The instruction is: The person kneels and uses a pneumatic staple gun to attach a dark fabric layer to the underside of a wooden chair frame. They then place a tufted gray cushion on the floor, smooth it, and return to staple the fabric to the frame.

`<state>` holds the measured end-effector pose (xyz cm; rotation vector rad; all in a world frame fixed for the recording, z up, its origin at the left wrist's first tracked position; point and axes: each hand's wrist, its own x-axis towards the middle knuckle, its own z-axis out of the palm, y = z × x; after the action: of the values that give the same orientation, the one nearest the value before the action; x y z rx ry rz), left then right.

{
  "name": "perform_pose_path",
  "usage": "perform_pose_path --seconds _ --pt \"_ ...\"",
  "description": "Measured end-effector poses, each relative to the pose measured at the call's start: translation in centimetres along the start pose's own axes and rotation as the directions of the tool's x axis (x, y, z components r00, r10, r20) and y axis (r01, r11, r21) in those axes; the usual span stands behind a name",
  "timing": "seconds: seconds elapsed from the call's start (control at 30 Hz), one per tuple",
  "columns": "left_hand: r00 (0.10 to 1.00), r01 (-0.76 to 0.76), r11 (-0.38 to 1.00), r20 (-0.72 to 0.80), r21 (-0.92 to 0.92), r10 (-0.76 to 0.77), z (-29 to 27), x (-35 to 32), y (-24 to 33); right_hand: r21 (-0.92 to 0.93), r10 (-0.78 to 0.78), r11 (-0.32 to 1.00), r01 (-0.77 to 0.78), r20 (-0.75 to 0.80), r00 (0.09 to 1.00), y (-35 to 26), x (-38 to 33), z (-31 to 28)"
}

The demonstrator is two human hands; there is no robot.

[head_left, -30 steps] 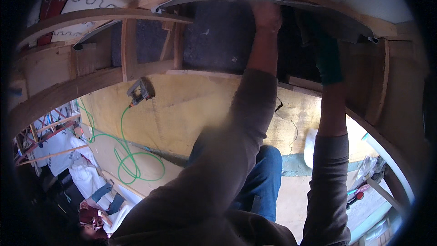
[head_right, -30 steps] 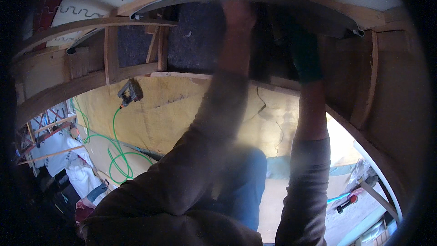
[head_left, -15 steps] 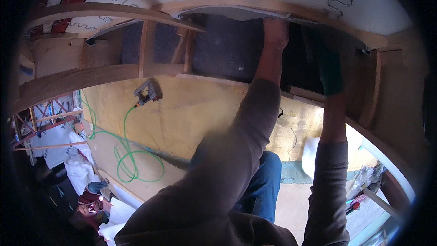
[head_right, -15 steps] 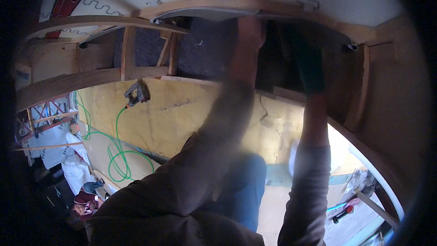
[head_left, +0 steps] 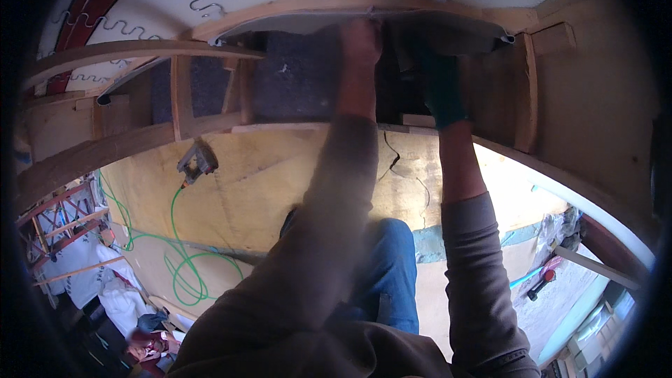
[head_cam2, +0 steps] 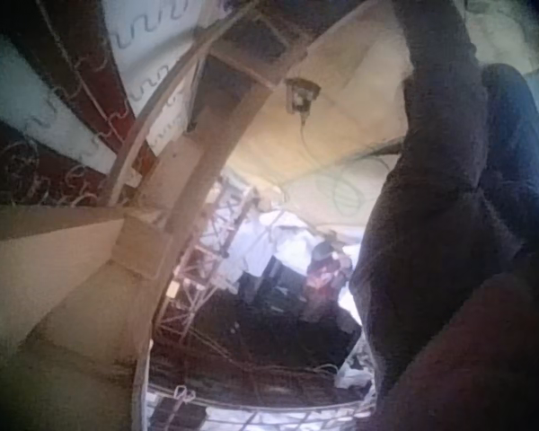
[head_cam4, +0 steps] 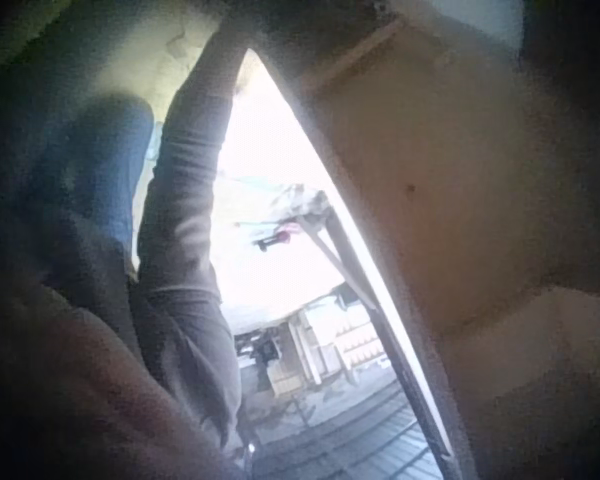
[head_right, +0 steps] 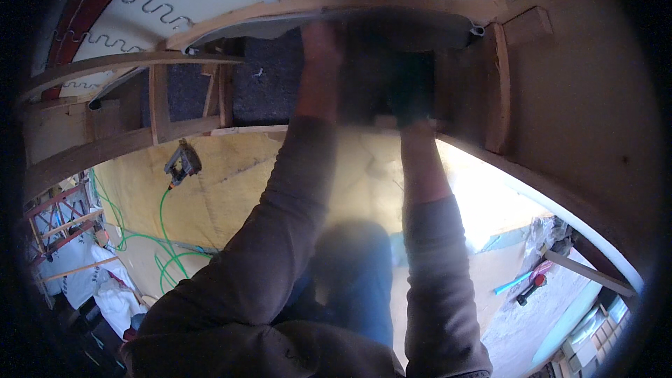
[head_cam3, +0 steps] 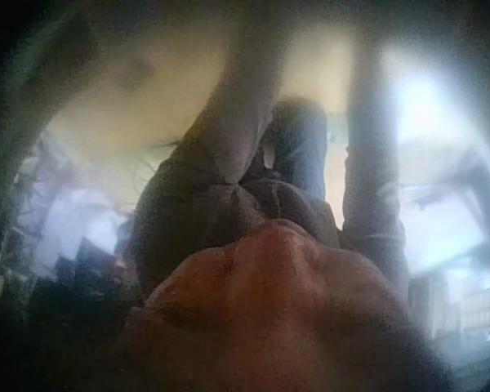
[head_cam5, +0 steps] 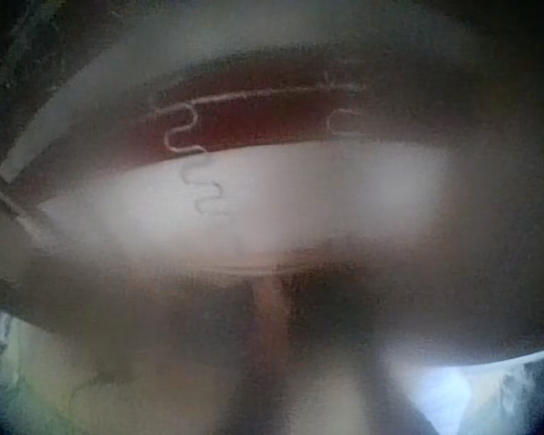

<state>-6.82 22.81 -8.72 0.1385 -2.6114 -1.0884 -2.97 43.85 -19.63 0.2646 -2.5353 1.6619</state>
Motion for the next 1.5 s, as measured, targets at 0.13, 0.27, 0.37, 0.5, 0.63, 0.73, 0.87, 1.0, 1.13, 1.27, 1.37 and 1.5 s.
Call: perform_pose_path --seconds 0.13,0.27,0.37,0.5,0.63,0.73,0.87,1.0,1.13,1.27,1.37,1.5 --pt "0.983 0.069 0.997 0.165 0.047 -0.076 -0.8 0.4 0.7 0.099 0.035 0.995 -0.033 -0.016 0.999 0.8 -0.1 0.9" --pt "0.996 -0.085 0.995 -0.017 0.048 0.086 -1.3 0.7 1.0 -0.110 0.037 0.993 -0.035 0.021 0.999 1.3 -0.3 1.6" --pt "1.000 0.016 0.997 0.005 -0.072 -0.016 -0.8 0.1 0.7 -0.038 -0.044 0.998 0.043 -0.024 0.999 0.7 -0.3 1.5" --pt "0.986 -0.090 0.994 -0.150 -0.069 0.079 0.9 -0.8 0.0 -0.423 -0.193 0.880 0.218 0.100 0.976 -2.4 0.6 0.0" --pt "0.969 -0.086 0.817 -0.237 -0.570 -0.063 1.5 -0.7 -0.2 -0.570 0.246 0.819 -0.061 0.254 0.935 -6.9 0.9 -2.6" --pt "0.983 -0.150 0.959 -0.139 -0.241 0.119 0.6 -0.6 -0.3 -0.419 -0.030 0.906 0.056 0.068 0.997 -8.5 0.6 -2.7" --pt "0.992 -0.124 0.992 0.034 -0.023 0.125 -0.5 -0.7 -0.6 -0.399 -0.040 0.915 0.065 0.072 0.997 -8.6 0.1 -1.8" --pt "0.993 -0.021 0.968 0.109 -0.251 0.050 0.1 -0.7 -1.4 -0.476 -0.140 0.857 0.197 0.152 0.978 -9.6 -0.4 -2.1" --pt "0.980 -0.102 0.971 0.190 0.217 0.060 1.1 0.2 -2.0 -0.062 0.018 0.998 -0.007 0.187 0.982 -11.3 -0.5 -3.2" --pt "0.969 -0.040 0.982 0.249 0.186 -0.008 0.9 0.4 -1.9 0.095 0.154 0.981 -0.171 0.170 0.973 -9.3 -0.4 -2.9" --pt "0.988 0.029 0.999 0.153 0.014 -0.031 1.2 0.4 -1.7 -0.019 0.105 0.994 -0.105 -0.033 0.994 -5.5 0.1 -1.2" --pt "0.999 0.049 0.956 0.016 -0.290 -0.046 2.9 0.9 -2.3 0.051 0.040 0.998 -0.039 -0.013 0.999 -3.4 -0.1 -0.4"
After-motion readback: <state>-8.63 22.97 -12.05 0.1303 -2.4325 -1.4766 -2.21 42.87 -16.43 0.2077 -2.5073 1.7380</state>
